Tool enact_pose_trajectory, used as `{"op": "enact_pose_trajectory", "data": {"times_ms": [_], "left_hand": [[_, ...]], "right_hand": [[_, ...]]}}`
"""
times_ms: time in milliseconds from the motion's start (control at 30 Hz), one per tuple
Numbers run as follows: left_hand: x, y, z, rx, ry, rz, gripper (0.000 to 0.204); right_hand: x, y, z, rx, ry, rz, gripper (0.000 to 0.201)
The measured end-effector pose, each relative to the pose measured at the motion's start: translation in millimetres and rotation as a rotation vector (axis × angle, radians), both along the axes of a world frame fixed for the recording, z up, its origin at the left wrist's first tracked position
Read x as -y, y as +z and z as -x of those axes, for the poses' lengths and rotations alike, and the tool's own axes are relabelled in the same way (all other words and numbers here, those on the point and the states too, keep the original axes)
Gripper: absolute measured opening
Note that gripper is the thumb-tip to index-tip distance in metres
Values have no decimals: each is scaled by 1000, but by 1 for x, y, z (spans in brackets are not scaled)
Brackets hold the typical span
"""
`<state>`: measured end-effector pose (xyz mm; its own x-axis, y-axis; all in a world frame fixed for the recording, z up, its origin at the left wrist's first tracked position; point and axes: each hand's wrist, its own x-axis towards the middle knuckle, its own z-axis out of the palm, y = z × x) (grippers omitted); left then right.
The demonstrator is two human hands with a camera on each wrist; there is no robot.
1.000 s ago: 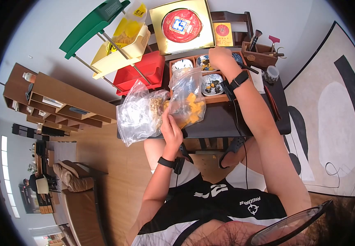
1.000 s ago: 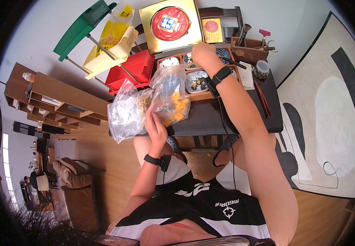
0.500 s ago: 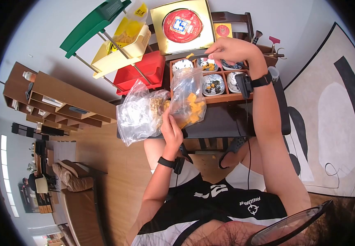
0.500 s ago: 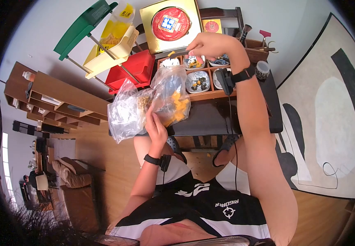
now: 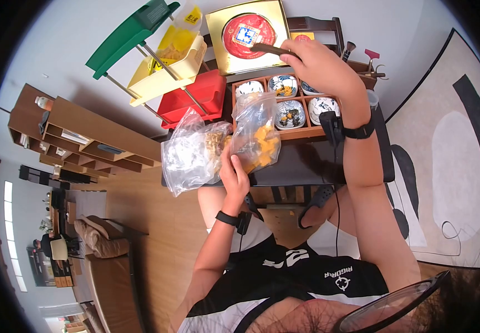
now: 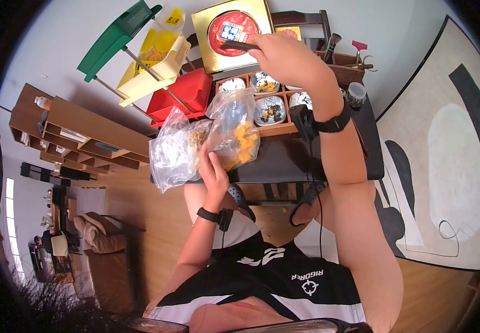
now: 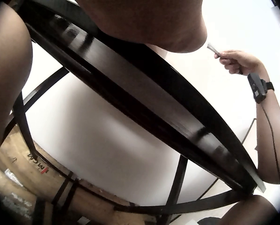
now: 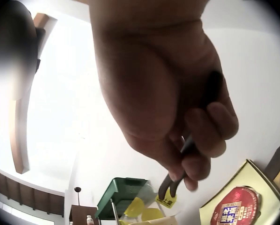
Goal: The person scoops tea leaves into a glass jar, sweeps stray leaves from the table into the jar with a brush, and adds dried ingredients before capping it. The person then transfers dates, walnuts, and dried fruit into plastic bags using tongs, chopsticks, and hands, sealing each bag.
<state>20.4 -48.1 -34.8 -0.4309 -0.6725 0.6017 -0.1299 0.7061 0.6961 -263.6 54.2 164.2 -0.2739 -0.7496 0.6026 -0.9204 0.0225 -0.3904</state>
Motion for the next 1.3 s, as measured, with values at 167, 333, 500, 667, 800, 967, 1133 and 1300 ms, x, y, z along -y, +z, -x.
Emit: {"op": "enact_pose_trajectory", "data": {"times_ms": [167,333,500,667,800,967,1133,1300], "left_hand": [[-2,4,-1,-69,-90,-143,41],[-4,13,-4,-62,-103,-81,43],[-17,26,-17,-36,-115,13,44],[-35,35,-32,29,-71,201,47],[-42,19,-50,-70,-166,266,45],[-62,2,-62,-36,-430,306,41],[-62,16,-53,-92,-476,285,34],[-29,75,-32,-67,-324,403,36]], "right_hand": [[-15,35,-43,237,60,272,25],[-39,50,-74,445,84,402,14],[-60,57,-92,534,55,447,23],[-66,60,-89,547,214,956,33],[-88,61,-83,774,454,1212,44],[-118,59,-76,981,885,1216,46],[-130,62,-88,1101,1183,1079,45],[-136,63,-92,1105,1195,1032,44]]}}
